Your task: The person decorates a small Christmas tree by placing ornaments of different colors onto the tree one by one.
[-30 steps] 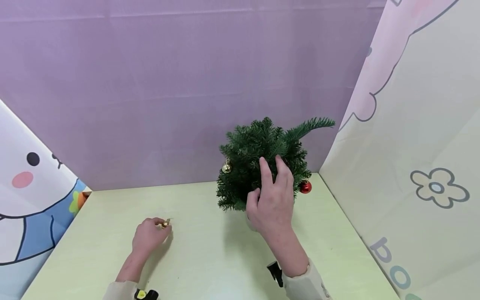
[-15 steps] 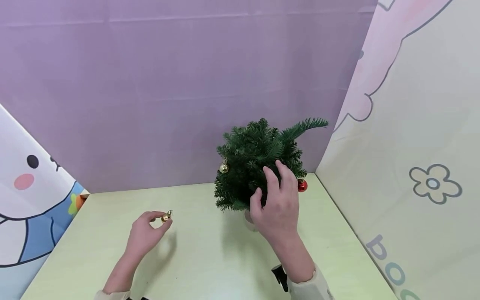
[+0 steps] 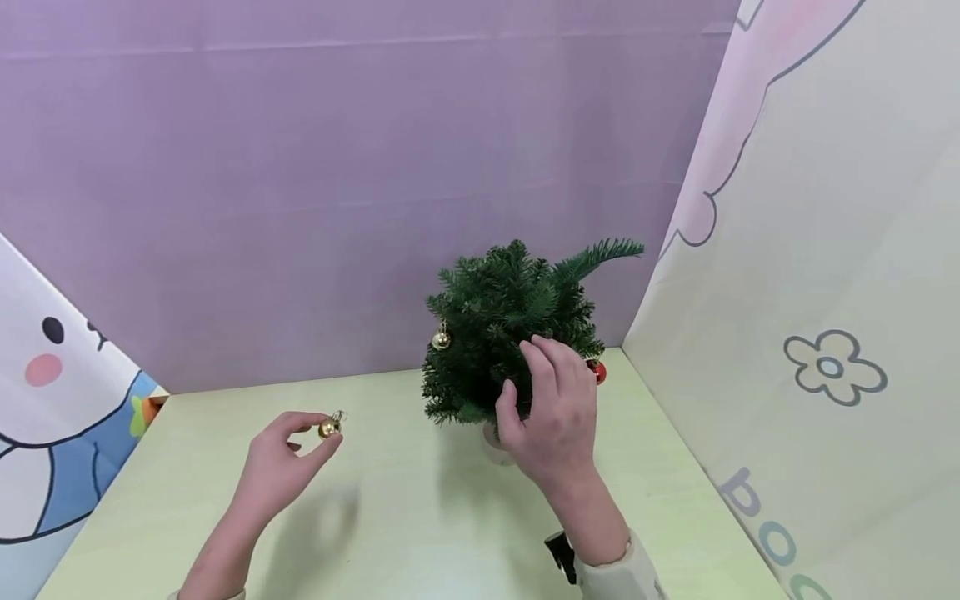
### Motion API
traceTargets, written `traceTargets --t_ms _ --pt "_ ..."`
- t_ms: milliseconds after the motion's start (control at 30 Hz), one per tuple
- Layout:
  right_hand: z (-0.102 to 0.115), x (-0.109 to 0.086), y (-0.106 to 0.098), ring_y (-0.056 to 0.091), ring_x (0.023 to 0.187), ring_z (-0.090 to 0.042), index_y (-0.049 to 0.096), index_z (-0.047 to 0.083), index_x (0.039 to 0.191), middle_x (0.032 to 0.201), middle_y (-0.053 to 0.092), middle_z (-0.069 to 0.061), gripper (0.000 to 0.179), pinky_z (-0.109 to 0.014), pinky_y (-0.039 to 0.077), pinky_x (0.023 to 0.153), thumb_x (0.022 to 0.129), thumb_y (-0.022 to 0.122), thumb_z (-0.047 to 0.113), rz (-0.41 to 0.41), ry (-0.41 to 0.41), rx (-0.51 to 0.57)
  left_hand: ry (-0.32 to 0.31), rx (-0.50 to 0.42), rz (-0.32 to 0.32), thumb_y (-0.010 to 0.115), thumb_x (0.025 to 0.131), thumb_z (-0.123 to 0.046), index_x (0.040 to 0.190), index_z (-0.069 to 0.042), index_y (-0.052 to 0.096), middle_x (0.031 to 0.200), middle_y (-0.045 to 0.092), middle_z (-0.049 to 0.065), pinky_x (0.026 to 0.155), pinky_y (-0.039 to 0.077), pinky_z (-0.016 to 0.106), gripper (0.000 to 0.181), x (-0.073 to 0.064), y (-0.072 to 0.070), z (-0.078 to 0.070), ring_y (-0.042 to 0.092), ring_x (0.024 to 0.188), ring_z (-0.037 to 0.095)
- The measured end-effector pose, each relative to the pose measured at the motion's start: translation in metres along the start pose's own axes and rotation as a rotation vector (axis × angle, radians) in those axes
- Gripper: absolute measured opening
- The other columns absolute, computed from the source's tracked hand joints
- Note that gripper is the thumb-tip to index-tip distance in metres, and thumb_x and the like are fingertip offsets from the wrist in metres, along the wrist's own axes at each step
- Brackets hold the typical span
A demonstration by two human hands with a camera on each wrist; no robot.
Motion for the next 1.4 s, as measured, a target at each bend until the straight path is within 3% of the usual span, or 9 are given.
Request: traceTargets --t_ms 333,567,867,1067,1233,1400 --pt "0.023 0.016 -0.005 0.052 0.088 -0.037 0.058 -0.007 0.098 0.095 0.058 -0.017 0.032 -0.043 0.039 0.081 0.077 0.056 0.016 -0.036 -0.067 0.083 0.134 -0.08 -0.043 0.07 0.072 -0.04 0.094 -0.029 0.064 0.094 0.055 -0.017 0.069 0.042 0.034 0.026 0.007 -0.012 -0.047 0.05 0.09 0.003" --pt "0.017 0.017 -0.001 0.052 0.089 -0.034 0.062 -0.003 0.094 0.094 0.06 -0.014 0.028 -0.042 0.038 0.081 0.076 0.057 0.017 0.022 -0.017 0.054 0.222 -0.112 -0.021 0.068 0.073 -0.041 0.095 -0.029 0.062 0.097 0.054 -0.016 0.07 0.042 0.033 0.026 0.014 -0.012 -0.082 0.05 0.092 0.003" --pt "0.015 0.023 -0.001 0.052 0.087 -0.032 0.064 0.0 0.089 0.091 0.06 -0.013 0.024 -0.042 0.039 0.077 0.074 0.059 0.018 0.001 0.054 -0.075 0.307 -0.169 0.025 0.068 0.073 -0.042 0.097 -0.027 0.063 0.097 0.054 -0.015 0.071 0.043 0.034 0.028 0.019 -0.006 -0.122 0.049 0.093 0.004" --pt "0.012 0.024 0.004 0.051 0.087 -0.033 0.065 0.001 0.086 0.09 0.06 -0.014 0.022 -0.042 0.038 0.078 0.075 0.059 0.019 0.056 0.076 -0.088 0.356 -0.169 0.039 0.067 0.074 -0.043 0.099 -0.026 0.063 0.099 0.053 -0.016 0.071 0.042 0.031 0.03 0.021 -0.001 -0.139 0.047 0.096 0.003" --pt "0.013 0.023 0.01 0.051 0.09 -0.034 0.066 0.002 0.083 0.09 0.059 -0.014 0.02 -0.042 0.036 0.083 0.075 0.06 0.019 0.103 0.036 -0.056 0.395 -0.181 0.055 0.066 0.075 -0.043 0.101 -0.025 0.063 0.098 0.053 -0.016 0.071 0.042 0.029 0.032 0.028 0.003 -0.151 0.048 0.093 0.002" --pt "0.017 0.026 0.014 0.05 0.094 -0.035 0.066 0.002 0.082 0.091 0.058 -0.016 0.018 -0.042 0.031 0.092 0.075 0.062 0.018 0.14 -0.018 -0.035 0.447 -0.255 0.09 0.066 0.075 -0.042 0.1 -0.028 0.062 0.097 0.054 -0.016 0.07 0.043 0.028 0.029 0.033 0.008 -0.163 0.049 0.092 0.002"
Point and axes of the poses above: each hand's wrist, its own x-axis towards the middle knuckle, its own y-axis out of the palm, z = x × y, the point moved 7 cm from there along x, towards the middle knuckle
